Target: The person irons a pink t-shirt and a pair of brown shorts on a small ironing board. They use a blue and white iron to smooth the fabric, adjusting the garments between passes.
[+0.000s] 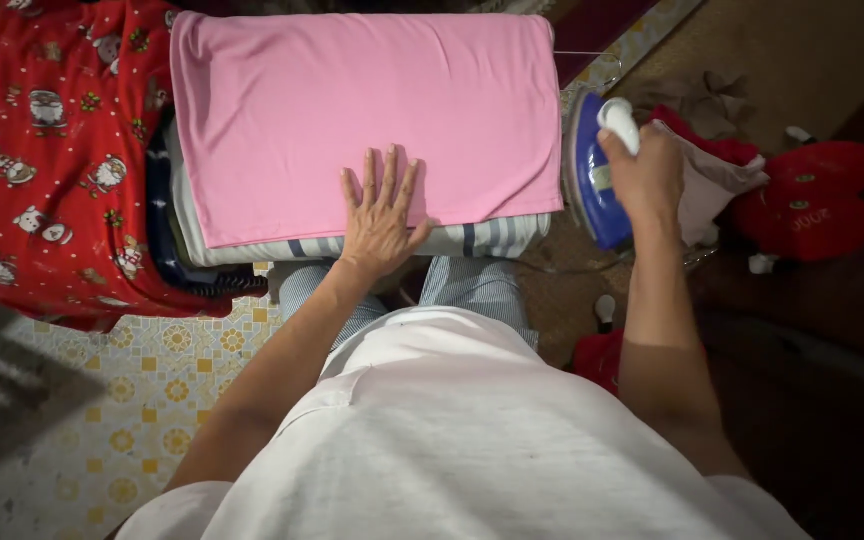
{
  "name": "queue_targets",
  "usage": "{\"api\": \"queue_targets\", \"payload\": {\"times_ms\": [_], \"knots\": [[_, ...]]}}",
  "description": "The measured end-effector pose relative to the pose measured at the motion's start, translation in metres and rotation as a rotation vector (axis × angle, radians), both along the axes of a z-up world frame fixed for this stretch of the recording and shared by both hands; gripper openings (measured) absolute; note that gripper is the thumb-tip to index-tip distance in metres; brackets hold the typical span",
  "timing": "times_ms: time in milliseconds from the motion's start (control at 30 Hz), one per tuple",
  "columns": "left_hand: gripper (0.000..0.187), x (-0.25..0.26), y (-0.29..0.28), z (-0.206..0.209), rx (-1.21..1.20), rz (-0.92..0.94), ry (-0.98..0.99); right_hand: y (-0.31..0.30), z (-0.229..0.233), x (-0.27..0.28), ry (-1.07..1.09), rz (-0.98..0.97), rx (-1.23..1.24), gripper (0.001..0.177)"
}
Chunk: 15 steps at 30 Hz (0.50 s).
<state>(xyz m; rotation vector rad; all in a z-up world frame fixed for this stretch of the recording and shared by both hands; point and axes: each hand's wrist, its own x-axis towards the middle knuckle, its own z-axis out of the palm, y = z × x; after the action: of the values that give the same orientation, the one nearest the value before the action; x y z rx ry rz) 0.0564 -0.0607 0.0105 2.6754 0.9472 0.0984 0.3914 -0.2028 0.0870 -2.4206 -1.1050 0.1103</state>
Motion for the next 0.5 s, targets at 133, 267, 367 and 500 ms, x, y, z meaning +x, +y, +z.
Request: {"api": "queue_targets", "payload": {"times_ms": [133, 267, 367, 500], "knots": [[0.096, -0.002, 0.003, 0.008, -0.006, -0.061, 0.078, 0.022, 0.003, 0.006, 0.297, -0.190, -0.044, 0.041], [0.095, -0.004, 0.001, 0.007, 0.003, -0.066, 0.102, 0.042, -0.006, 0.007, 0.336, -0.191, 0.013, 0.040], [0.091, -0.003, 0.001, 0.006, 0.015, -0.062, 0.085, 0.049, -0.017, 0.010, 0.360, -0.184, 0.027, 0.040], [0.086, 0.003, -0.002, 0.003, -0.025, -0.027, 0.077, 0.049, -0.039, 0.020, 0.318, -0.226, -0.002, 0.040]]}}
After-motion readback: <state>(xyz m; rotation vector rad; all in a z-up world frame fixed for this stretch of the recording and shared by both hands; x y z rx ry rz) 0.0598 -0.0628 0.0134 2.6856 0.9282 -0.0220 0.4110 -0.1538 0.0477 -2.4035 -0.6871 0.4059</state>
